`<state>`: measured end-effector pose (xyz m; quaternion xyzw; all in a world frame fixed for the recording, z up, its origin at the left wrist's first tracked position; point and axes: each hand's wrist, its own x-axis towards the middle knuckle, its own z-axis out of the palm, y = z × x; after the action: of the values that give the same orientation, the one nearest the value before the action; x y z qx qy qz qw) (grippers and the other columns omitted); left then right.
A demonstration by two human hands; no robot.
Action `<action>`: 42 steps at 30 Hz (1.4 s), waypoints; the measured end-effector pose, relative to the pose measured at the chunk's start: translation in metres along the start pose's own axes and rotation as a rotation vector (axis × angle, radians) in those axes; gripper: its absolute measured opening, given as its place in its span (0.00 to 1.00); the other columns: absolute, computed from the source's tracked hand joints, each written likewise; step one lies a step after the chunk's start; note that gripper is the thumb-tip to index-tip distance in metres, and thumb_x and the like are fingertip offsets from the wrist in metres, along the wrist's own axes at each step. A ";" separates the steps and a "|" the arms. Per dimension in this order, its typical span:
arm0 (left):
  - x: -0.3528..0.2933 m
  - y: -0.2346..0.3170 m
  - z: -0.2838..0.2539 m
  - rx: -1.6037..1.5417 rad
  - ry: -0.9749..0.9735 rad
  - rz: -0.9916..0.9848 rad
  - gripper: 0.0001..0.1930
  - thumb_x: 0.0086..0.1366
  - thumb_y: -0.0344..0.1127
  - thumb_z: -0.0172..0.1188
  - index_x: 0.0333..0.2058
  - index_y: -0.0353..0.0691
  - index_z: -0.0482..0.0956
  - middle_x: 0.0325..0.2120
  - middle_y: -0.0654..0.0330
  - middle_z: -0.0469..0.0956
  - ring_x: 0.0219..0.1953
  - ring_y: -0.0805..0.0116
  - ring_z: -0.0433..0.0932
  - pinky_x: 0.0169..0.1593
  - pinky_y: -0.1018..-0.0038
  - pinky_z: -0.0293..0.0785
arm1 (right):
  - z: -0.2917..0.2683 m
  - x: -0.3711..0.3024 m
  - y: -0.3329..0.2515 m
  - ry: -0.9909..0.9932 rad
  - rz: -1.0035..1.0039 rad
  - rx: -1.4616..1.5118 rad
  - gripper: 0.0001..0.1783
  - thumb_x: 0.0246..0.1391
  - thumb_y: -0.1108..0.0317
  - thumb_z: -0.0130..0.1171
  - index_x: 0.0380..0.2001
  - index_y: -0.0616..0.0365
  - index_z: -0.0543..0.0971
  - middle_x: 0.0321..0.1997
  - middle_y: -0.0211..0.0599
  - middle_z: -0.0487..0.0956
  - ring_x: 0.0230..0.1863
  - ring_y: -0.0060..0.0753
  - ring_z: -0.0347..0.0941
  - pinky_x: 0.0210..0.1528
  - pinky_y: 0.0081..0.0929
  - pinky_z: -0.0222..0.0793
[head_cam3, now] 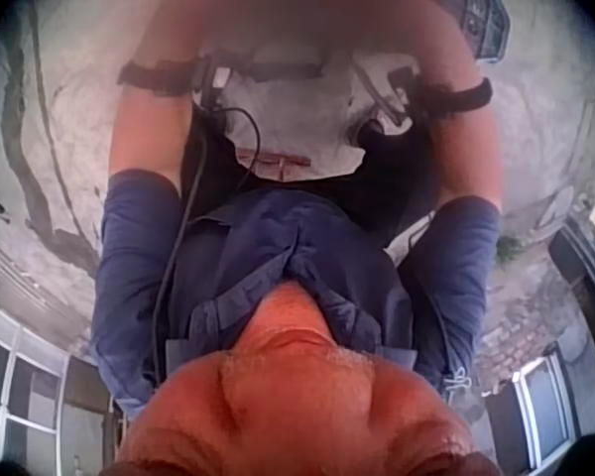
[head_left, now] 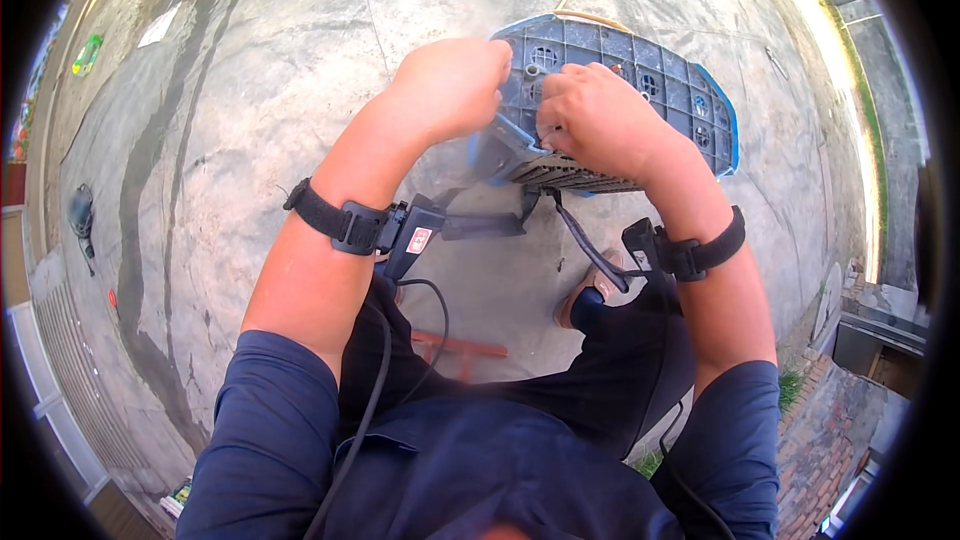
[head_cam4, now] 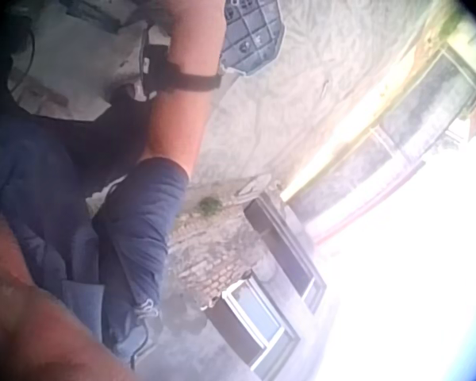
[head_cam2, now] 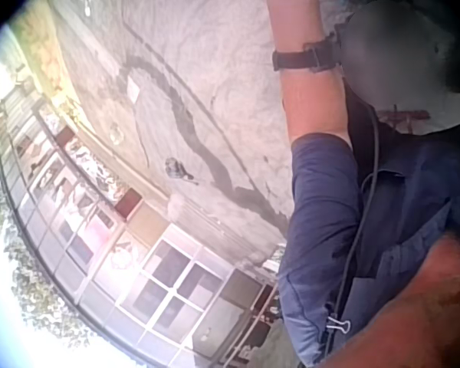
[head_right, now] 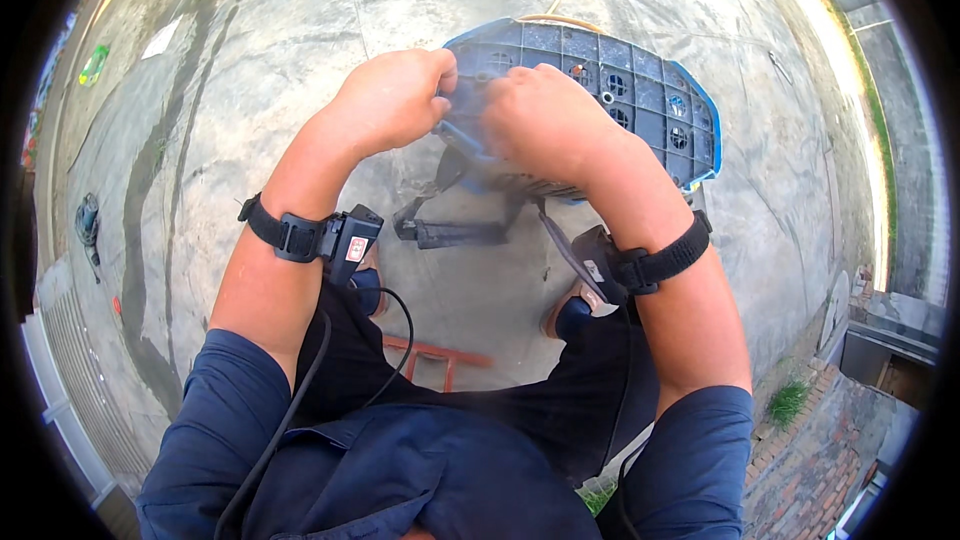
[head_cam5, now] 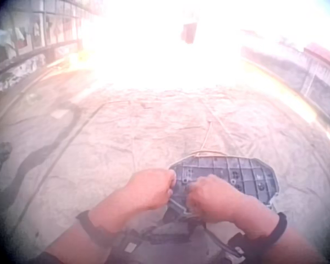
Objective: The person unscrews and removes a panel from the back of a blue backpack sprayer using a screwdriver, then works on the internal components with their hands.
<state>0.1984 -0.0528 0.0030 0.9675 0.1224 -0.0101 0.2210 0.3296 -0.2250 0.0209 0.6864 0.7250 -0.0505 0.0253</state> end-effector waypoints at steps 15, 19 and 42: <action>0.000 0.000 0.001 -0.010 -0.009 -0.014 0.10 0.61 0.34 0.64 0.40 0.38 0.80 0.35 0.47 0.84 0.41 0.46 0.82 0.44 0.55 0.77 | 0.000 0.007 0.002 -0.053 -0.006 0.073 0.08 0.51 0.66 0.58 0.25 0.55 0.83 0.34 0.41 0.84 0.41 0.45 0.81 0.47 0.39 0.77; -0.001 -0.001 0.001 -0.010 0.000 -0.007 0.10 0.61 0.34 0.64 0.40 0.38 0.81 0.35 0.47 0.84 0.41 0.46 0.82 0.44 0.56 0.77 | -0.004 0.004 0.004 -0.026 0.054 0.272 0.06 0.45 0.66 0.60 0.23 0.55 0.82 0.33 0.43 0.82 0.39 0.48 0.80 0.46 0.40 0.77; 0.003 0.002 -0.002 0.003 -0.036 -0.030 0.09 0.61 0.33 0.63 0.39 0.38 0.80 0.34 0.48 0.83 0.40 0.48 0.82 0.43 0.57 0.77 | -0.035 -0.011 0.025 0.726 0.391 0.215 0.10 0.54 0.61 0.67 0.32 0.56 0.85 0.38 0.38 0.82 0.42 0.46 0.79 0.46 0.39 0.75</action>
<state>0.2016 -0.0536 0.0052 0.9656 0.1331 -0.0309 0.2215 0.3564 -0.2304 0.0559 0.7830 0.5337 0.1247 -0.2941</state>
